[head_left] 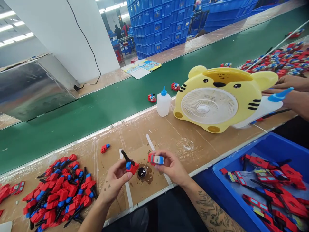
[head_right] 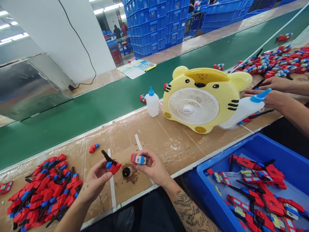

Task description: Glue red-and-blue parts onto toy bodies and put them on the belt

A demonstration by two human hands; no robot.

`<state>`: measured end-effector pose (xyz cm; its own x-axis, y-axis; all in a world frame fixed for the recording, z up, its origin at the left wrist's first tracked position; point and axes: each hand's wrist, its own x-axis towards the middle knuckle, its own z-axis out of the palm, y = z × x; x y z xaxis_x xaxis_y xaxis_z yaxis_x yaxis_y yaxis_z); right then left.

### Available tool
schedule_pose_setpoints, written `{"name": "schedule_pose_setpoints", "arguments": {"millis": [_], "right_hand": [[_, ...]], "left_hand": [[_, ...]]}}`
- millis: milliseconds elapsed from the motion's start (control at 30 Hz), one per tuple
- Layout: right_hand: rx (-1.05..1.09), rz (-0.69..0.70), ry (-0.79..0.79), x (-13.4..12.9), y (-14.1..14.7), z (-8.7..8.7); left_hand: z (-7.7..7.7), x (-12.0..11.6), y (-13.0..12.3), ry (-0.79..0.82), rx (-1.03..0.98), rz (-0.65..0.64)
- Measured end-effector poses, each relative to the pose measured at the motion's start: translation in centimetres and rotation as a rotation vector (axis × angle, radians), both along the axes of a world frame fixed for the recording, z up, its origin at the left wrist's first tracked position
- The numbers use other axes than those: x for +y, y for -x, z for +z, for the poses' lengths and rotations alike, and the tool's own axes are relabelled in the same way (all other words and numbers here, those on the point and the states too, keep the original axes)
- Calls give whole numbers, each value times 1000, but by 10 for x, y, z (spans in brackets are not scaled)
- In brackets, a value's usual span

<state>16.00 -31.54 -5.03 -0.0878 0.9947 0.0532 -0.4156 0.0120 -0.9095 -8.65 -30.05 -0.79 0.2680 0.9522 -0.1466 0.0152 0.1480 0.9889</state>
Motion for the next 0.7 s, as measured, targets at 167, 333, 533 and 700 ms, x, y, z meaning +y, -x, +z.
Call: {"name": "schedule_pose_setpoints", "arguments": {"millis": [167,333,533,700], "right_hand": [[-186,5,-204,3,15,8],[-398,85,-314,6,18,20],[-712,51,-492,15,23,37],[-961,-110,-605,28,52,45]], "left_hand": [[-4,-2,-10,148,-201,145],[1,1,-12,93,-151,88],[3,0,-20,-15,-12,106],[0,11,-42,-157,-37,274]]}}
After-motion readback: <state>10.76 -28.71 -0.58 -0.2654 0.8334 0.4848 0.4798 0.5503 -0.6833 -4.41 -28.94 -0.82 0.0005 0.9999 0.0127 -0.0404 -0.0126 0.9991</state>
